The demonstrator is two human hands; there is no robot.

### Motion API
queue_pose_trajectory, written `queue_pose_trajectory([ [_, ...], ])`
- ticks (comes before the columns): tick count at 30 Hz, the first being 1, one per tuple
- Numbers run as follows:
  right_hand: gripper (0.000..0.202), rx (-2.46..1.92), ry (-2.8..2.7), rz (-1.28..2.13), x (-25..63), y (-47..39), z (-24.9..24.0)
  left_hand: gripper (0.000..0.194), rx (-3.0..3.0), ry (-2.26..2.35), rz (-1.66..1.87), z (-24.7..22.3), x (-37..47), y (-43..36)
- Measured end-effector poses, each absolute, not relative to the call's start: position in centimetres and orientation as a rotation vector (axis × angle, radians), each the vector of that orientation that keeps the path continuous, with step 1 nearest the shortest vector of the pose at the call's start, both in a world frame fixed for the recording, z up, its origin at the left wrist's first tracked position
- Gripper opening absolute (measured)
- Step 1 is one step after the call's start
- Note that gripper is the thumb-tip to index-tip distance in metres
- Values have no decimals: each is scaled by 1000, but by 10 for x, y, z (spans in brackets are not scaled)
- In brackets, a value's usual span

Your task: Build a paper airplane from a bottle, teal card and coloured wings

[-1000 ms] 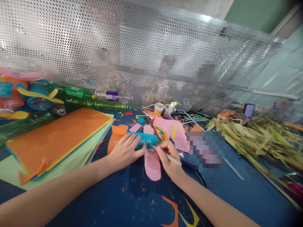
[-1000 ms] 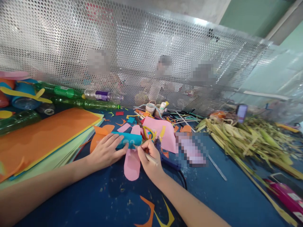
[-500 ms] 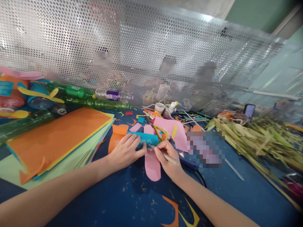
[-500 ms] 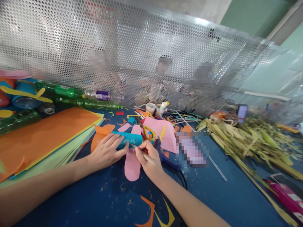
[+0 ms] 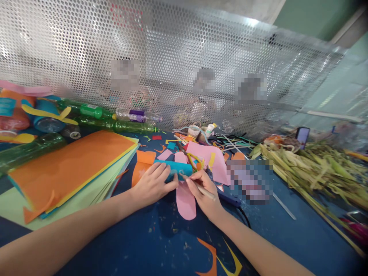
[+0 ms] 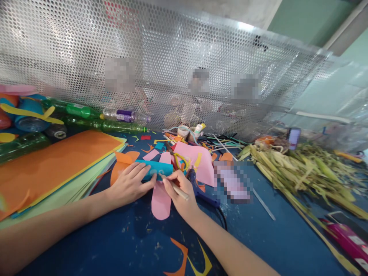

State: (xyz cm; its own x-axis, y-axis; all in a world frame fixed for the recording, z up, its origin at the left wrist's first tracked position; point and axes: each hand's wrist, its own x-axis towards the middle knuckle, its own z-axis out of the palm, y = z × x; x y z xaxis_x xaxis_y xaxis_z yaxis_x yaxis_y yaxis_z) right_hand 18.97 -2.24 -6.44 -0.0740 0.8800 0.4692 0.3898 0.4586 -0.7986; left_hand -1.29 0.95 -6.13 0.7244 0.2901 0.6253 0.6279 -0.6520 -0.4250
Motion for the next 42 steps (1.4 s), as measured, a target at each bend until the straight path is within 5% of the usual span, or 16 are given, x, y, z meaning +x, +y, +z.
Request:
queue_pose_trajectory([
  [42,20,-1111,-1638,576,190,-23,-64,18,-2266,-688,-657,-59,-13,9],
])
